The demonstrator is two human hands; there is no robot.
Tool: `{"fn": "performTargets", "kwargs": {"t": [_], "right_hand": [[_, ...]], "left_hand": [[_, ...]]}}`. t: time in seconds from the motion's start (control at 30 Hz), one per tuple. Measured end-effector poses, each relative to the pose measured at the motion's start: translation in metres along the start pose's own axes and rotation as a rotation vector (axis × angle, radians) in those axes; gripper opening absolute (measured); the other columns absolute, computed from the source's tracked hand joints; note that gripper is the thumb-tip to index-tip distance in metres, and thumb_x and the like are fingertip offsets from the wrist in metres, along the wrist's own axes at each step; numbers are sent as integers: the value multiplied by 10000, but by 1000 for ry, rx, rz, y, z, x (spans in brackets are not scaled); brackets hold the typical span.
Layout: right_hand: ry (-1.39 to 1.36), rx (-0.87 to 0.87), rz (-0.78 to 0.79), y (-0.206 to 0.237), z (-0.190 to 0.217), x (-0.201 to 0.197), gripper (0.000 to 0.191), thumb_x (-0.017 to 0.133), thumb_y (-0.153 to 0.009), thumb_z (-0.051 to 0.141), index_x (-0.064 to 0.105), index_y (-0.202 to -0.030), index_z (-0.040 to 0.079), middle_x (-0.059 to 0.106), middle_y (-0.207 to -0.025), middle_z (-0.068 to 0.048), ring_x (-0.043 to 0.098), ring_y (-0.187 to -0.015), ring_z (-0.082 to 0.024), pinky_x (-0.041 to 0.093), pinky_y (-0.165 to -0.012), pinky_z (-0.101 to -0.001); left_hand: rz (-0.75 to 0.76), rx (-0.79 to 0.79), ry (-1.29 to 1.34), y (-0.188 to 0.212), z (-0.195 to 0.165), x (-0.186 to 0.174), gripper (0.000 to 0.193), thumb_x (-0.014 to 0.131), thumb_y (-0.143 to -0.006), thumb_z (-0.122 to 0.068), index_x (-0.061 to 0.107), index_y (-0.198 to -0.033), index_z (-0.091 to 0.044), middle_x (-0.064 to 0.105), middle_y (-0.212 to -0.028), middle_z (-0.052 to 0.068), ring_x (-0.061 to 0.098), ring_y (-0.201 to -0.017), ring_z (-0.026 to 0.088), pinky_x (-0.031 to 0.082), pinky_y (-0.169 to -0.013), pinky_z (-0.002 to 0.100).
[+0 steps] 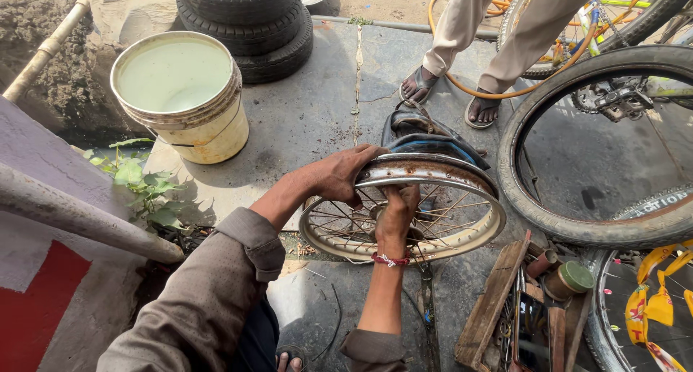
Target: The person uses a spoke wrench to tighten the nipples on a bicycle wheel rim. They rotate the wheel to access different spokes and continue adjusting the tension throughout the clip.
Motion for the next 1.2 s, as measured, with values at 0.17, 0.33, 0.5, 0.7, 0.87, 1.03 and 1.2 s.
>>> {"fn": "performTargets", "kwargs": {"t": [0.17,0.33,0.5,0.7,0.87,1.03,1.2], "right_hand": [[156,-90,421,10,15,-1,544,714,-946,427,546,-1267,21,662,-1097,-18,594,-1005,-115,464,-886,-283],[231,42,309,-1,-26,-22,401,619,-1073,393,663,-1060,-5,611,-897,-4,496,-814,-98,398,-735,-287],[286,31,-102,-8,-43,-20,267,683,-966,192,627,-915,-64,617,-802,-87,467,-699,-165,369,-713,-342],[40,-23,195,2,4,-3,463,739,-851,270,584,-1203,13,684,-1048,-57,633,-1020,-171,477,-980,-360],[151,144,316,4,-2,-5,457,658,-978,422,717,-1122,-8,699,-992,-61,594,-937,-152,445,-864,-361],[211,2,-1,2,-17,-8,297,734,-951,303,728,-977,7,711,-912,-52,609,-853,-133,477,-801,-326],[42,-31,19,8,1,-3,292,772,-898,270,734,-1035,15,736,-946,-39,646,-911,-132,507,-861,-309]], "left_hand": [[-13,37,1,-2,-2,0,1171,936,-429,-86,410,-1476,-79,577,-1365,165,578,-1263,359,476,-1087,426],[-29,33,8,-1,-1,0,1197,951,-404,-90,406,-1469,-76,579,-1353,162,570,-1261,361,468,-1090,434],[-6,-20,-17,-1,-1,3,1181,947,-433,-91,407,-1484,-93,592,-1340,149,572,-1264,350,468,-1088,441],[-6,-16,-4,-3,-1,1,1177,942,-429,-89,411,-1479,-89,586,-1359,144,575,-1268,344,457,-1112,435],[5,-29,-17,-2,-2,1,1181,946,-417,-84,413,-1471,-94,581,-1359,142,562,-1279,344,453,-1112,435],[-12,-26,-5,0,-2,1,1189,944,-423,-76,403,-1482,-92,567,-1381,146,540,-1301,351,435,-1127,436],[-10,-14,1,0,-1,1,1184,935,-427,-73,409,-1488,-93,579,-1380,148,558,-1296,347,460,-1116,438]]}}
Point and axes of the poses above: each hand's wrist, its own y-axis away from the middle knuckle, its own x-axis out of the palm, z = x × y, the point moved 5 cm from there along -y, towards the middle knuckle
